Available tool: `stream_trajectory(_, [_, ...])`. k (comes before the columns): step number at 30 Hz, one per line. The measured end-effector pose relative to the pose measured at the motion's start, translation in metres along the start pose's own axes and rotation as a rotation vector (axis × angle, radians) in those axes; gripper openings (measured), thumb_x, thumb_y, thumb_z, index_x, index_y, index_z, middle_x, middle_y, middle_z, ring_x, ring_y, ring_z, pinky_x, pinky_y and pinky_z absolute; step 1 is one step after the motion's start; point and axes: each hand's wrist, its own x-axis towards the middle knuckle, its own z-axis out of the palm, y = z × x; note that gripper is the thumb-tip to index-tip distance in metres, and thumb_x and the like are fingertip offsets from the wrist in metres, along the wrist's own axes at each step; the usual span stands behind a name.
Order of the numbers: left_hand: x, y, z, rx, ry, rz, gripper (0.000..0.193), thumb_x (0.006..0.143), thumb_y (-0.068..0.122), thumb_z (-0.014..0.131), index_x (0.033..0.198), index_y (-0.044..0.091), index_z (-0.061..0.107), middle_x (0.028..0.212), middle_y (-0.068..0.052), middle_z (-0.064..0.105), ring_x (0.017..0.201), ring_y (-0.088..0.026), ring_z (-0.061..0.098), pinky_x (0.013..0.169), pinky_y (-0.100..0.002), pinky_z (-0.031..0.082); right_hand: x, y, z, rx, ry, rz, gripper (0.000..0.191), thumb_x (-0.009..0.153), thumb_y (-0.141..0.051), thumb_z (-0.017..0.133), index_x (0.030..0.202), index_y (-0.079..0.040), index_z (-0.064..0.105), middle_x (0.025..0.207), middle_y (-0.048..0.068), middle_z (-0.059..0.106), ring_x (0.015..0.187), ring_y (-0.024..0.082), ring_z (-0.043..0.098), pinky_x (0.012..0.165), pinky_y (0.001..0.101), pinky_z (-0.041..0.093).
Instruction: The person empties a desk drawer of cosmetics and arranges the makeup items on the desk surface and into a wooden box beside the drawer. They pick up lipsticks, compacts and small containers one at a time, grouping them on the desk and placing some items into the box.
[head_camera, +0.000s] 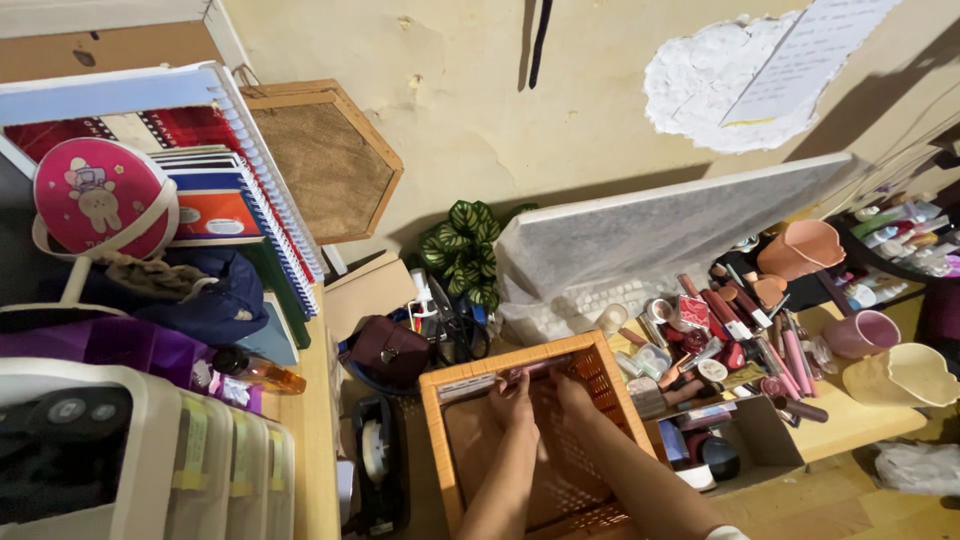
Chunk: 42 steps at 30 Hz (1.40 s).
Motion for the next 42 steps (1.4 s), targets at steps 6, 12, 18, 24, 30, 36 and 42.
stream_trajectory(6, [-0.004, 0.003, 0.002, -0.043, -0.029, -0.019, 0.055, 0.08, 0.007, 0.084, 0.129, 0.004, 0.059, 0.119, -0.008, 0.067, 0.105, -0.02, 0.064, 0.092, -0.033, 0.051, -0.006, -0.002, -0.001, 0.05, -0.054, 0.033, 0.028, 0.103, -0.026, 0.05, 0.115, -0.005, 0.065, 0.099, 0.011, 0.072, 0.084, 0.022, 0.069, 0.069, 0.0352, 0.055])
stream_trajectory(12, [-0.007, 0.006, 0.001, -0.049, -0.019, -0.122, 0.063, 0.081, 0.009, 0.087, 0.134, 0.009, 0.053, 0.119, -0.009, 0.067, 0.108, -0.02, 0.062, 0.092, -0.034, 0.05, -0.012, -0.004, -0.001, 0.013, -0.041, -0.067, 0.024, 0.102, -0.018, 0.055, 0.117, -0.002, 0.066, 0.096, 0.012, 0.073, 0.082, 0.023, 0.069, 0.067, 0.0342, 0.054])
stream_trajectory(18, [-0.008, 0.004, -0.001, 0.096, -0.017, 0.078, 0.047, 0.084, 0.007, 0.08, 0.128, 0.006, 0.061, 0.115, -0.007, 0.069, 0.103, -0.019, 0.063, 0.089, -0.034, 0.052, -0.018, -0.006, -0.001, 0.037, -0.036, -0.09, 0.022, 0.101, -0.013, 0.056, 0.12, -0.005, 0.065, 0.101, 0.009, 0.074, 0.086, 0.021, 0.072, 0.065, 0.0327, 0.054])
stream_trajectory(24, [-0.005, 0.001, 0.001, -0.013, 0.017, 0.076, 0.039, 0.086, 0.008, 0.078, 0.122, 0.005, 0.063, 0.111, -0.006, 0.068, 0.097, -0.018, 0.062, 0.085, -0.032, 0.052, -0.023, -0.006, 0.0, -0.072, -0.062, -0.074, 0.024, 0.1, -0.008, 0.054, 0.121, -0.006, 0.065, 0.105, 0.013, 0.073, 0.084, 0.024, 0.072, 0.064, 0.036, 0.056])
stream_trajectory(30, [0.001, 0.0, -0.004, 0.309, -0.099, 0.173, 0.031, 0.086, 0.015, 0.081, 0.11, 0.002, 0.067, 0.097, -0.009, 0.07, 0.087, -0.021, 0.064, 0.081, -0.033, 0.053, -0.022, -0.005, -0.003, -0.555, 0.151, -0.159, 0.037, 0.1, -0.018, 0.056, 0.13, 0.002, 0.057, 0.116, 0.02, 0.067, 0.099, 0.031, 0.066, 0.078, 0.0417, 0.053])
stream_trajectory(36, [0.01, 0.005, -0.028, 1.077, -0.287, 0.382, 0.029, 0.087, 0.028, 0.077, 0.109, 0.011, 0.073, 0.107, -0.015, 0.074, 0.101, -0.033, 0.069, 0.088, -0.041, 0.055, -0.031, 0.011, -0.031, -1.69, 0.159, -0.76, 0.095, 0.085, -0.035, 0.068, 0.15, 0.017, 0.022, 0.142, 0.037, 0.047, 0.127, 0.04, 0.051, 0.103, 0.0413, 0.043])
stream_trajectory(42, [0.013, -0.004, -0.03, 1.061, -0.522, 0.195, 0.038, 0.087, 0.021, 0.068, 0.125, 0.018, 0.068, 0.133, -0.012, 0.064, 0.113, -0.031, 0.067, 0.094, -0.04, 0.054, -0.036, 0.008, -0.037, -1.527, -0.046, -0.637, 0.047, 0.096, -0.035, 0.058, 0.135, -0.009, 0.052, 0.114, 0.026, 0.07, 0.105, 0.038, 0.07, 0.09, 0.0459, 0.054])
